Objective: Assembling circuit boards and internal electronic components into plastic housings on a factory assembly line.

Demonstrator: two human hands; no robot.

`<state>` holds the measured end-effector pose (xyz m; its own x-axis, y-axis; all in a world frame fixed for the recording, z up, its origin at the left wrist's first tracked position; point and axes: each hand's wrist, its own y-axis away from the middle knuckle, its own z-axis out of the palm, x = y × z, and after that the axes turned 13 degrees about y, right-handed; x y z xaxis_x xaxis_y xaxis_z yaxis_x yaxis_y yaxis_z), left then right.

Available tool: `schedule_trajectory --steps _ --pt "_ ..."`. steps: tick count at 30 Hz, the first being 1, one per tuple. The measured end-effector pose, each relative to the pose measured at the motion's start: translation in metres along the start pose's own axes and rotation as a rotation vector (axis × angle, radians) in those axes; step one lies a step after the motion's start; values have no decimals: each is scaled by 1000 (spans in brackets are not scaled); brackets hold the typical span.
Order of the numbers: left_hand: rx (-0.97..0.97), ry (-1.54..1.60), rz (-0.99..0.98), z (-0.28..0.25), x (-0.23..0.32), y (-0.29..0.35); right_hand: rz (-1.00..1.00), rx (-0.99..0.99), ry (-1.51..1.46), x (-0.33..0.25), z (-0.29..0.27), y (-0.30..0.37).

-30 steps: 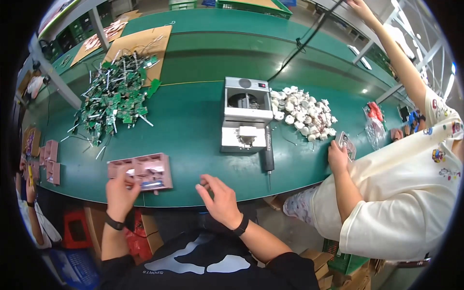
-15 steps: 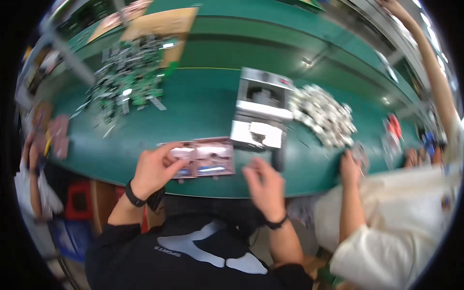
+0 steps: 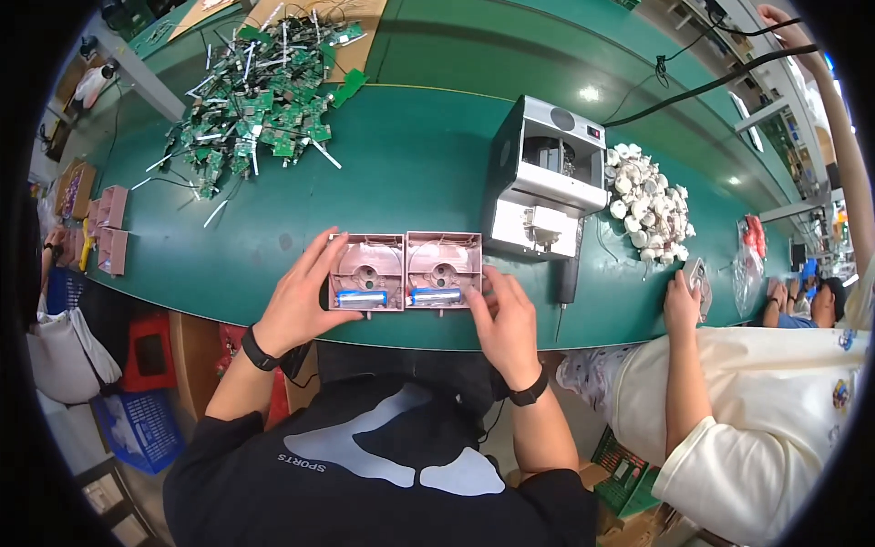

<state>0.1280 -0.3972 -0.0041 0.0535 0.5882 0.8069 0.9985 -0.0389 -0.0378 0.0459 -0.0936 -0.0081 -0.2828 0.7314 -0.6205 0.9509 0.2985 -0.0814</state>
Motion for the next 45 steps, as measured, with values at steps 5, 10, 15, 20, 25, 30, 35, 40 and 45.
schedule_trajectory --steps 5,10,15,20,25,30,35,40,45 --pt "1 1 94 -7 -10 -4 68 -28 -49 0 3 17" --pt "9 -8 89 -11 -10 -4 22 7 -10 -6 4 14" --pt "-14 -7 61 -28 -1 -6 65 10 -81 -4 7 12" --pt "-25 -109 11 -83 -20 -51 133 55 -100 1 -15 25" --pt "275 -761 277 -103 -60 -120 -21 40 -28 -9 -12 31" --pt "-56 -886 27 -145 -80 -166 -150 23 17 -39 -15 37" --pt "-11 -445 -61 -182 -93 -175 -157 16 -7 -35 -24 44" --pt "265 192 -213 -197 -89 -159 -204 -31 -41 -36 -30 31" --pt "463 1290 -255 -151 -61 -122 -304 -32 -48 -64 -34 2"
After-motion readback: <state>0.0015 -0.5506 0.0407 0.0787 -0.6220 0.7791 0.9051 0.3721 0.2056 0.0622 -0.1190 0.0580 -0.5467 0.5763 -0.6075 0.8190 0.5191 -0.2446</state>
